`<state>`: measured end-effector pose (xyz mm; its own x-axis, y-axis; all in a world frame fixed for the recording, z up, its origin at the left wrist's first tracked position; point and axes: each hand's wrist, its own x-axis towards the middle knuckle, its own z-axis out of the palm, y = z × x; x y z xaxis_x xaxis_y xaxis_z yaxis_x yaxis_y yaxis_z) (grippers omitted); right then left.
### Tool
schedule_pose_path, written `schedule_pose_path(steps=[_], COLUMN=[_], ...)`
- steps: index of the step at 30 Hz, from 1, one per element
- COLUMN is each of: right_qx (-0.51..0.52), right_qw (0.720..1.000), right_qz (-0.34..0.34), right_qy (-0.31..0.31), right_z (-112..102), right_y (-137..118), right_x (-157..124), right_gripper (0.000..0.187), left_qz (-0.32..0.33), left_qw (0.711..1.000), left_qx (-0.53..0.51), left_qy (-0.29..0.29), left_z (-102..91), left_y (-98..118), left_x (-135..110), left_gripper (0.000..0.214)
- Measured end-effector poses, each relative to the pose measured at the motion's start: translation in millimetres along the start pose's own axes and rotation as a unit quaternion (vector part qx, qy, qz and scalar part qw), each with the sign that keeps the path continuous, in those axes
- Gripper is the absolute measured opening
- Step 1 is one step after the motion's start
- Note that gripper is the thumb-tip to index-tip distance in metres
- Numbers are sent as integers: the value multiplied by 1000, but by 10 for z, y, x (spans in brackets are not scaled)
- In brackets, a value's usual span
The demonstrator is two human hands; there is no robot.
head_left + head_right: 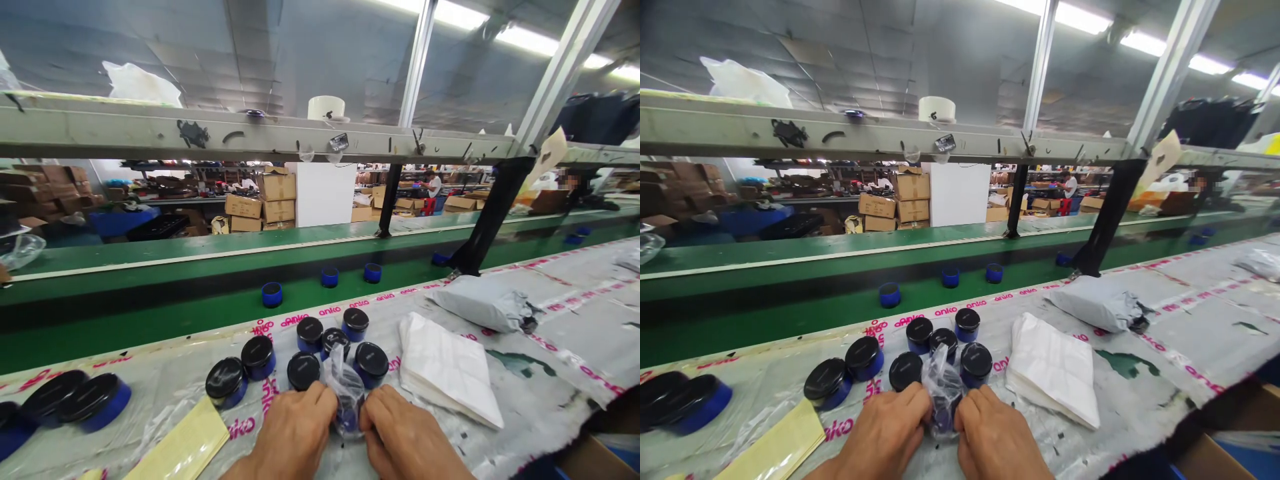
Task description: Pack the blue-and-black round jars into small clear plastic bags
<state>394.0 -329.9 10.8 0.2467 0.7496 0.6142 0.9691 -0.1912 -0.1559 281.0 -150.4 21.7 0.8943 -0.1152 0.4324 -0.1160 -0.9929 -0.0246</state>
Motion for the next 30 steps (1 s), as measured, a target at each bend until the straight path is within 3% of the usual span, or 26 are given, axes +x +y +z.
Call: schedule_pose_path(steps=[3,8,13,17,21,24,27,30], right_qx=[-46,-52,-17,-48,-105,-128,-134,-110], right_qw=[999,997,992,988,982,981,982,981], right_qz=[-2,40,41,69,88,86,84,104], right_qy=[28,34,117,130,131,114,101,121], right_z=[-22,68,88,-122,-320,-360,-337,-311], right_y=[3,29,-18,-45,11,23,-8,-32], right_x=[-45,-187,-144,71,249,274,243,217], right_gripper=[23,15,16,16,15,17,24,27], left_qz=[-15,-117,-144,-200,-261,-251,-195,-103], left_qw=[999,986,970,940,912,915,945,977], left_qx=[27,-65,-187,-276,-315,-316,-263,-189], left_qy=[-30,-103,-57,-24,-31,-24,-1,0], left_z=[-3,-135,-146,-230,-366,-406,-376,-276], left_y=[83,178,198,181,143,140,161,177], left_x=[33,120,110,175,292,289,224,201], left_gripper=[31,36,36,31,26,25,26,61])
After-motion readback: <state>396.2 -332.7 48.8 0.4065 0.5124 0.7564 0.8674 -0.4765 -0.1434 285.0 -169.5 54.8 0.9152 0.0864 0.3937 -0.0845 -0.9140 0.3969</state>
